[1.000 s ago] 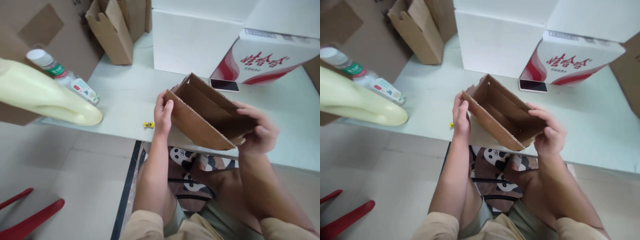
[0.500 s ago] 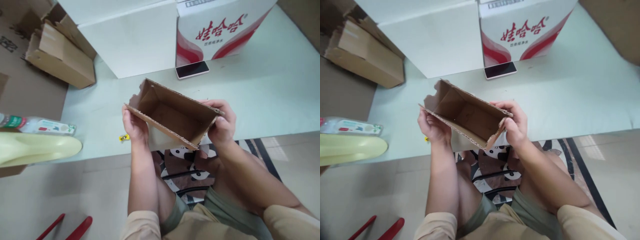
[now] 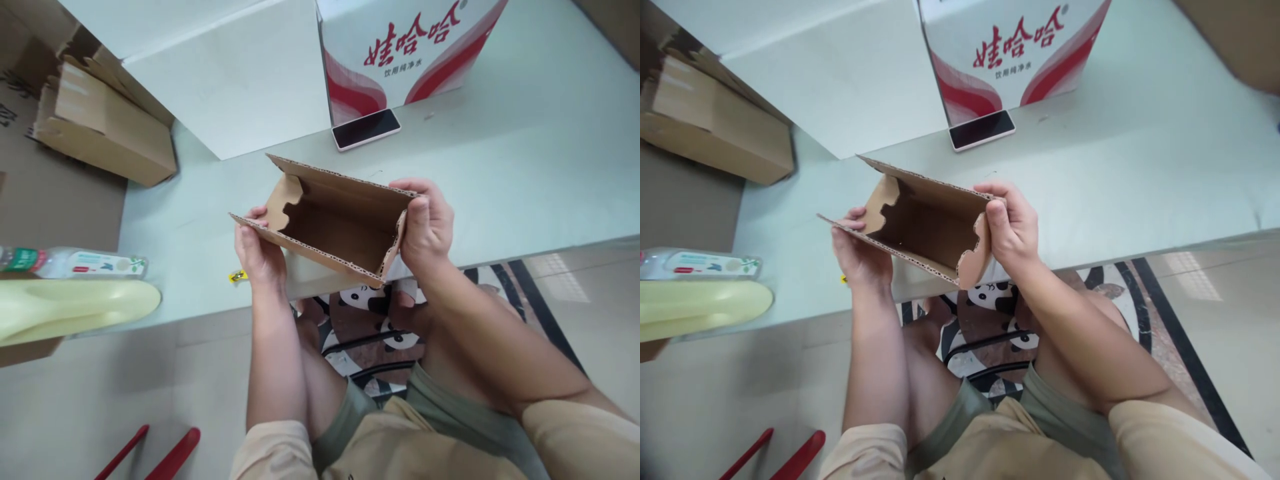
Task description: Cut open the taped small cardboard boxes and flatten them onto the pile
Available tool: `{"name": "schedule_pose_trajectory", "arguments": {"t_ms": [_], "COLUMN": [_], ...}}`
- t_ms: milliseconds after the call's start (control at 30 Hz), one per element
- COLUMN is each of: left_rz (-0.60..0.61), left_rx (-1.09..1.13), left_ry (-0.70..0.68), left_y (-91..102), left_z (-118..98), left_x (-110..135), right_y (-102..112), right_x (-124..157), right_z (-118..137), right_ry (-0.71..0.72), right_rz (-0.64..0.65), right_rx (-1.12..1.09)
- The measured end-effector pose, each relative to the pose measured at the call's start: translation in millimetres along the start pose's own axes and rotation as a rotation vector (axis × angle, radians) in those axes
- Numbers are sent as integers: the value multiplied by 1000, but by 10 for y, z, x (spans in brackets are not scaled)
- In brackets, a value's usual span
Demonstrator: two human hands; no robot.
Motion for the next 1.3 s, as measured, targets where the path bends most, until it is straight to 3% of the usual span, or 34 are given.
{"name": "schedule_pose_trajectory", "arguments": {"t_ms": [200,367,600,767,1000,1300], "left_rz": [63,126,42,-2,45,181], "left_rx": [172,165,124,113,-6,-391], "left_ry": [-63,-43,75,8,-76,-156], "left_y": [63,142,110,158,196,188], "left_z": [42,30,107,119,126,6], "left_x": [-43,-28,-34,-60,-80,-92], "right_y": [-26,-81,-73,-120,-119,-111], "right_x": [-4,16,-6,-18,-11,-29], "right_z": [-72,-101,-205,-159,-63,-87], "right_ry": [37,17,-79,-34,8,-48], "right_rz": [81,128,132,231,241,188], "right_rx": [-38,-47,57,-26,-45,-47]}}
Point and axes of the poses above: each hand's wrist, its own x-axis away from the middle knuckle, its own y-axis out of the back of the hand, z = x × y, the point moved 6 cm from there along -x, towards the middle knuckle, and after that the axes turned 14 degrees about z, right-handed, at the moved point
